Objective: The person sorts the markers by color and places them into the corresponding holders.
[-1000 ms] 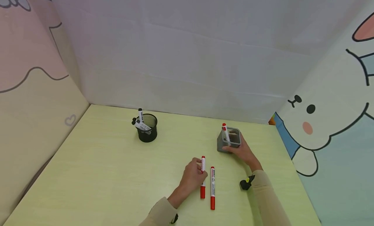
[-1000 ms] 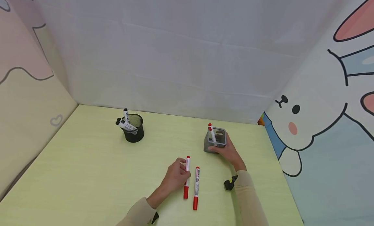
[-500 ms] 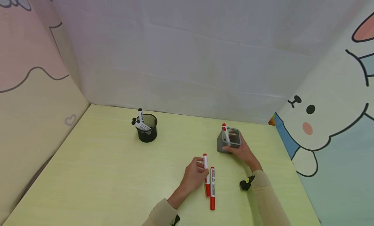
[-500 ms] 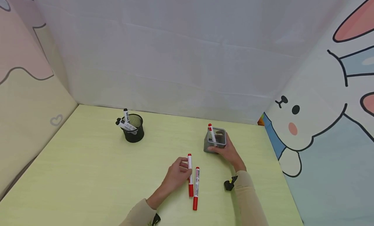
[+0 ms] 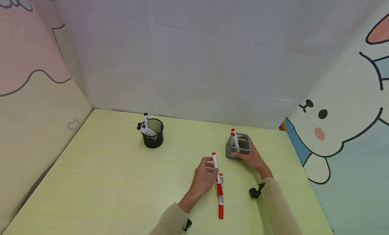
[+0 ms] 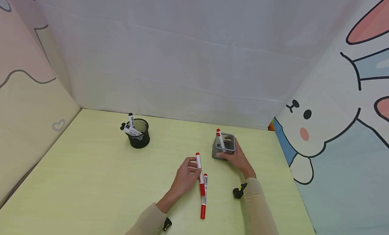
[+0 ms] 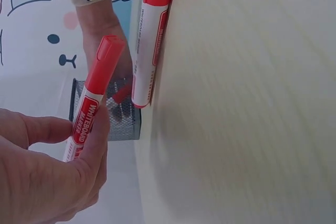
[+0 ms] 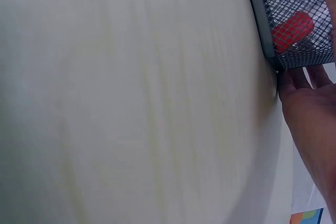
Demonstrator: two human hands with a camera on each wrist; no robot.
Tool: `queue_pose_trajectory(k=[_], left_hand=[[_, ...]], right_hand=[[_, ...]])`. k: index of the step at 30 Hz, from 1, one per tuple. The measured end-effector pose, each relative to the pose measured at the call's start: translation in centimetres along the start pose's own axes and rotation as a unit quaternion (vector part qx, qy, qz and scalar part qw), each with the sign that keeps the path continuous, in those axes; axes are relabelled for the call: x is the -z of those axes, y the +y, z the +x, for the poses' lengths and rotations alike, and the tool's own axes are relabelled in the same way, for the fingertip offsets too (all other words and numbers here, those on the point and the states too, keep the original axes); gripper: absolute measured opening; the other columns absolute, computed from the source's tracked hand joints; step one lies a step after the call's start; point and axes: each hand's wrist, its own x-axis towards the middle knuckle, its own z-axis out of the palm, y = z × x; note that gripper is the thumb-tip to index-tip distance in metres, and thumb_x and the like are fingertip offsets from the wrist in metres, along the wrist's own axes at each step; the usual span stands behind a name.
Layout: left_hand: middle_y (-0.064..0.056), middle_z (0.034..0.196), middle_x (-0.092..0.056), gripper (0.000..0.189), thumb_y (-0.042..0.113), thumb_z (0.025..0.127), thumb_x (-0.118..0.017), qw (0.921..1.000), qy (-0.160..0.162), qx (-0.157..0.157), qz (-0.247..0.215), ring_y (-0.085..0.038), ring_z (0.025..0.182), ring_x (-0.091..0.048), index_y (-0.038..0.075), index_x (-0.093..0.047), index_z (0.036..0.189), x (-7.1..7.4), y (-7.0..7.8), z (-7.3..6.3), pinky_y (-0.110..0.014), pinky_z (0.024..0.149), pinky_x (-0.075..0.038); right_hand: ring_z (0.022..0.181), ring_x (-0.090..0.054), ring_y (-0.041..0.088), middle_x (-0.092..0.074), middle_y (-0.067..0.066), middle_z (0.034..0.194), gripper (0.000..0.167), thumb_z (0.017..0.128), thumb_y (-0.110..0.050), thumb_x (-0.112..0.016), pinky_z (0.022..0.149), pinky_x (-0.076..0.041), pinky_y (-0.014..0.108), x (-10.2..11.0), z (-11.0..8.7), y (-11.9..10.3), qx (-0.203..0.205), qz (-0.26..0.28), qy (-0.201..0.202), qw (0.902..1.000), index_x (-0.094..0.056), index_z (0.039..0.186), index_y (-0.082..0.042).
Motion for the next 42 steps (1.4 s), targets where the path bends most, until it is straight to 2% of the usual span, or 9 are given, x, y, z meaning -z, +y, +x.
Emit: queue_pose_trajectory(k=[8, 13, 26, 33, 42], left_hand=[[-0.010, 0.110, -0.063, 0.038, 0.003, 0.099, -0.065, 0.9994, 0.006, -0.034, -0.009, -0.022, 0.098, -0.066, 0.000, -0.052, 0.134, -0.4, 1.2, 0.9, -0.031, 0.076, -0.060], [-0.011, 0.110, -0.064, 0.037, 0.002, 0.099, -0.065, 0.9984, 0.026, -0.049, -0.014, -0.023, 0.099, -0.067, -0.001, -0.052, 0.134, -0.5, 1.8, 1.6, -0.032, 0.077, -0.060], [-0.009, 0.115, -0.063, 0.041, 0.006, 0.100, -0.065, 0.9974, 0.044, -0.055, -0.016, -0.023, 0.103, -0.067, 0.004, -0.051, 0.138, -0.8, 3.6, 3.0, -0.030, 0.080, -0.059], [-0.011, 0.115, -0.063, 0.040, 0.005, 0.099, -0.065, 0.9946, 0.060, -0.080, -0.029, -0.025, 0.104, -0.066, 0.004, -0.051, 0.137, -0.8, 4.2, 3.8, -0.032, 0.081, -0.059], [-0.011, 0.116, -0.062, 0.042, 0.004, 0.100, -0.064, 0.9905, 0.085, -0.092, -0.056, -0.025, 0.104, -0.065, 0.005, -0.049, 0.139, -1.2, 4.8, 5.0, -0.033, 0.083, -0.059]], right_hand=[[0.132, -0.042, 0.031, -0.045, 0.013, 0.148, 0.090, 0.087, -0.024, -0.085, 0.114, -0.029, 0.057, 0.0, 0.0, 0.1, -0.009, 0.010, 0.004, 0.9999, -0.029, 0.156, -0.020], [0.135, -0.040, 0.033, -0.043, 0.014, 0.150, 0.094, 0.086, -0.027, -0.086, 0.116, -0.026, 0.061, 0.0, 0.0, 0.0, -0.012, 0.005, 0.004, 0.9999, -0.026, 0.158, -0.021], [0.133, -0.041, 0.033, -0.044, 0.012, 0.148, 0.093, 0.085, -0.027, -0.087, 0.114, -0.029, 0.059, -0.1, -0.1, -0.1, -0.008, 0.011, 0.007, 0.9999, -0.028, 0.156, -0.023], [0.130, -0.043, 0.031, -0.045, 0.012, 0.146, 0.092, 0.085, -0.025, -0.087, 0.113, -0.032, 0.057, -0.1, 0.0, 0.1, -0.001, 0.006, 0.007, 1.0000, -0.028, 0.156, -0.021], [0.135, -0.040, 0.035, -0.041, 0.015, 0.151, 0.092, 0.087, -0.020, -0.085, 0.115, -0.029, 0.059, -0.2, 0.1, -0.2, -0.010, 0.017, 0.004, 0.9998, -0.026, 0.158, -0.019]])
